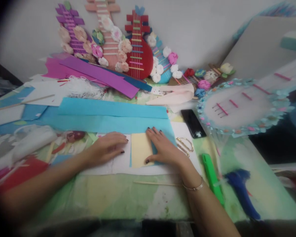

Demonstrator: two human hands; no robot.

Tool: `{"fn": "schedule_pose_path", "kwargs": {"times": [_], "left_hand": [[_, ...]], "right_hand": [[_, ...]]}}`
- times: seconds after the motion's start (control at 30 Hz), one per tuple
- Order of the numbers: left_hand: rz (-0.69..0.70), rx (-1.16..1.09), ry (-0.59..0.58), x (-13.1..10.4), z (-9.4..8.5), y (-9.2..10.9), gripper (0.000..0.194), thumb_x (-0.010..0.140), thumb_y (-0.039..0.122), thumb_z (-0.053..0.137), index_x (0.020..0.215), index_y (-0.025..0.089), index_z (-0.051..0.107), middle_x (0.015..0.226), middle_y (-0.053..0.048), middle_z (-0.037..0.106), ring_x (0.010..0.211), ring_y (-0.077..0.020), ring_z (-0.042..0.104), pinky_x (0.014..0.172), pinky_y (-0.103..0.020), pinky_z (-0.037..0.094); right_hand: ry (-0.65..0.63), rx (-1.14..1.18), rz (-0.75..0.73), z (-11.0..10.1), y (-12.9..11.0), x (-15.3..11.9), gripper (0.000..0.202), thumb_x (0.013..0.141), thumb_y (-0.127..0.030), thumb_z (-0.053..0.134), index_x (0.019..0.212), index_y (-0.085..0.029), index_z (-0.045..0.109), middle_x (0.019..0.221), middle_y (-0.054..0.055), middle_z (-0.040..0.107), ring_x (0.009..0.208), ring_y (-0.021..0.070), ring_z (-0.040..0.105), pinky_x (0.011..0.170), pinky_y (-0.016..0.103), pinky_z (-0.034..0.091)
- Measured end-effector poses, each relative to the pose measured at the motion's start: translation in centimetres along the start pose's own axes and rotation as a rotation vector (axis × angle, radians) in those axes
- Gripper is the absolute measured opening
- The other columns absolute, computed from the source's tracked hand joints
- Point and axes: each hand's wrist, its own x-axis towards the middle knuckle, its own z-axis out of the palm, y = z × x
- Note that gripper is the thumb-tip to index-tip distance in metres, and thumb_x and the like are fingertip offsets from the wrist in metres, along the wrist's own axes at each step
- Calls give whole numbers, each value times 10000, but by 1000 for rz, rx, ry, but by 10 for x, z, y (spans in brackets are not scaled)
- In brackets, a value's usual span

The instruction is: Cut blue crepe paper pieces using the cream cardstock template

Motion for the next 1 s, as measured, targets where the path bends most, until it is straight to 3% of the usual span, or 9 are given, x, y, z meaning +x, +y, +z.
{"fn": "schedule_pose_path", "kwargs": {"times": [0.13,0.2,0.3,0.47,0.6,0.83,1.0], "left_hand": [[312,216,-172,-4,7,2,306,928,231,542,1220,165,605,1234,-153,661,1204,-287,573,1029,-505,432],[357,298,-195,-5,8,2,351,946,251,518,1278,143,565,1272,-179,633,1220,-300,561,1015,-520,443],[361,336,-200,-5,9,1,372,955,276,505,1293,127,549,1281,-185,626,1211,-305,566,998,-526,458],[371,374,-195,-4,9,1,352,966,290,490,1268,124,562,1277,-185,628,1199,-307,571,994,-533,457],[386,404,-193,-4,9,2,335,970,277,468,1253,125,563,1273,-193,621,1181,-306,573,981,-520,460],[252,482,-256,-6,13,1,504,973,381,453,1408,128,428,1435,-172,500,1326,-323,441,1052,-501,386],[183,517,-267,-8,16,-2,549,969,440,448,1438,157,411,1499,-131,438,1398,-315,352,1116,-482,302]], "right_hand": [[15,5,-18,-7,3,-6,1141,703,-538,776,1566,-172,127,1618,141,151,1499,308,18,1212,539,85],[27,3,-40,-8,0,-7,1082,739,-504,760,1564,-181,139,1618,134,159,1501,299,13,1209,544,77],[42,-1,-28,-6,-8,-7,1001,780,-491,728,1557,-185,176,1612,135,188,1500,300,58,1201,557,118],[52,-120,29,-2,-17,-1,927,742,-502,758,1480,-103,365,1579,185,258,1482,353,151,1181,594,160],[66,-168,38,-1,-22,-3,879,763,-501,738,1455,-79,399,1564,192,293,1471,362,196,1165,600,214],[26,-177,-51,-3,-26,-11,1038,701,-602,742,1476,-41,340,1599,203,155,1499,336,27,1183,608,121],[-9,-119,-76,-9,-26,-16,1074,667,-554,785,1488,-40,320,1597,213,165,1502,318,22,1199,567,116]]}}
